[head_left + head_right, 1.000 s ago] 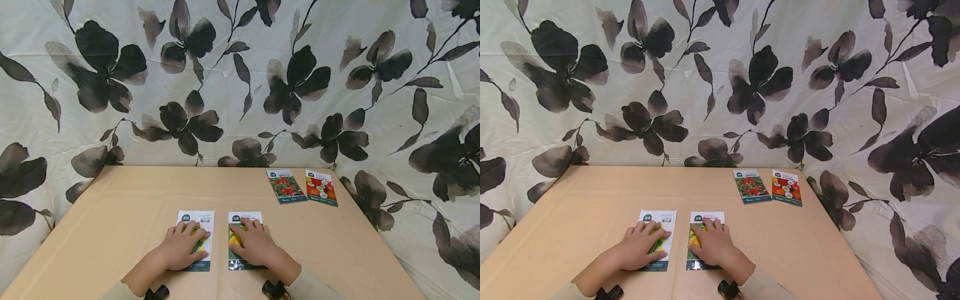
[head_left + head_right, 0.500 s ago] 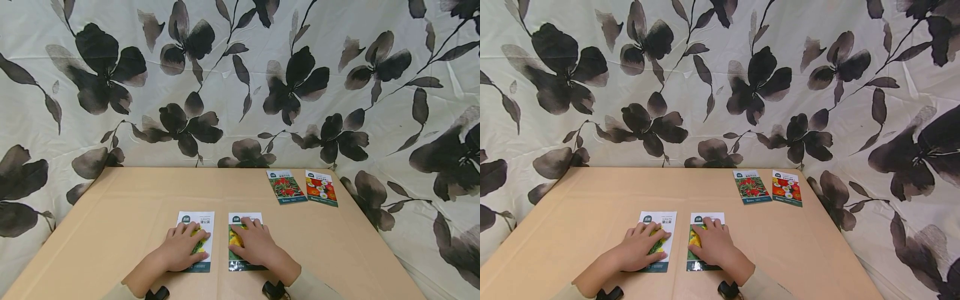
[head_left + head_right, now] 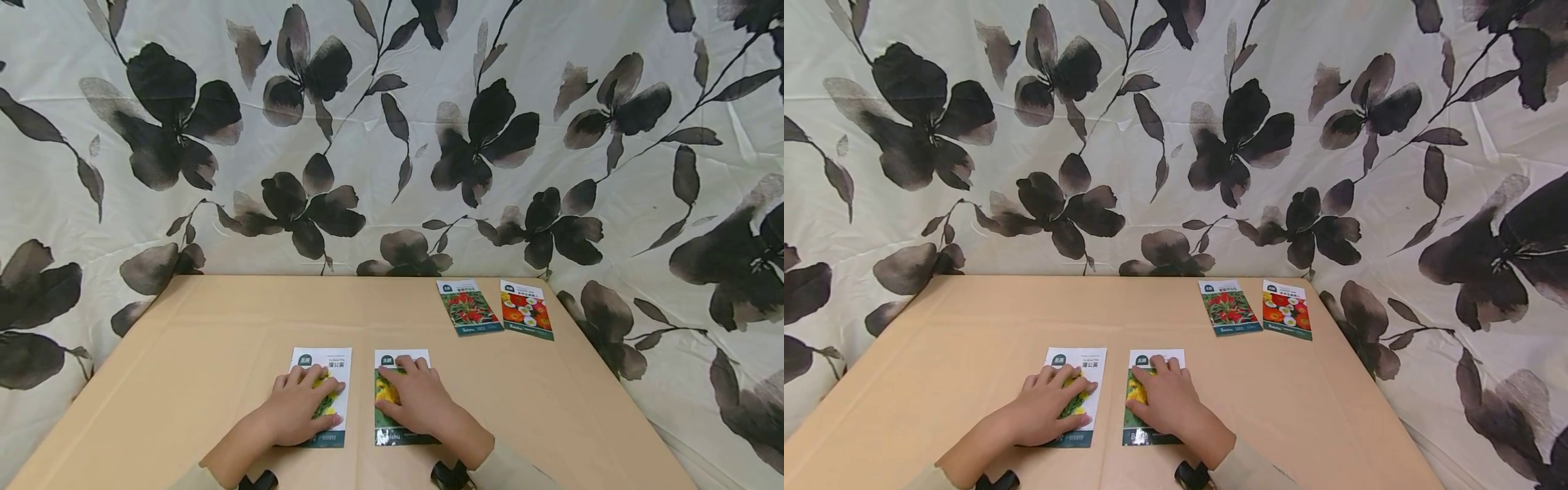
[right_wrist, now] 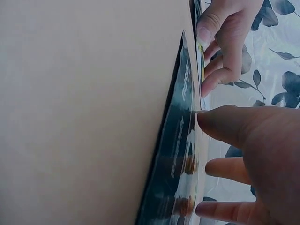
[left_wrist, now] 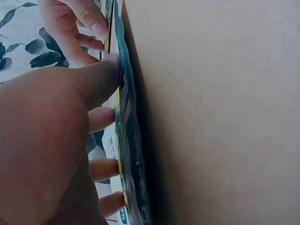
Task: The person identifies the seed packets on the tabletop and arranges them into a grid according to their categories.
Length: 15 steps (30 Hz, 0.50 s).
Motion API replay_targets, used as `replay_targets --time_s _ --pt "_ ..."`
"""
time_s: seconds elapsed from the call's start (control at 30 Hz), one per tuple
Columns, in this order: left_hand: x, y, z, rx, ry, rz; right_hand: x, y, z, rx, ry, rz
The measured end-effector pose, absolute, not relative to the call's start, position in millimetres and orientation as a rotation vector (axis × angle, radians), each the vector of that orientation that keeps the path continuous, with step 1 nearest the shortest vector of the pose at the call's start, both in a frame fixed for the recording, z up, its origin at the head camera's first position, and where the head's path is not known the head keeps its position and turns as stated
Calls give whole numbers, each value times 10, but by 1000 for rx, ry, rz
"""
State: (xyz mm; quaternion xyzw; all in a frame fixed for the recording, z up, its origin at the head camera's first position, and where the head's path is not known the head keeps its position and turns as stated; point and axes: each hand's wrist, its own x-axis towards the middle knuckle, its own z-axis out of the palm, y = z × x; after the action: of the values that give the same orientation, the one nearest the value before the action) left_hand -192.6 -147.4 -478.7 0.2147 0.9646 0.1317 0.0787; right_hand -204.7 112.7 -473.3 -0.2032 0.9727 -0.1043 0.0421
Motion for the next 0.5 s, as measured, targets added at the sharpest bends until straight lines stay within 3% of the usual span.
replay_targets --time_s 0.5 --pt "-1931 -1481 -4806 682 2904 435 -2138 1232 -4735 -602 2971 -487"
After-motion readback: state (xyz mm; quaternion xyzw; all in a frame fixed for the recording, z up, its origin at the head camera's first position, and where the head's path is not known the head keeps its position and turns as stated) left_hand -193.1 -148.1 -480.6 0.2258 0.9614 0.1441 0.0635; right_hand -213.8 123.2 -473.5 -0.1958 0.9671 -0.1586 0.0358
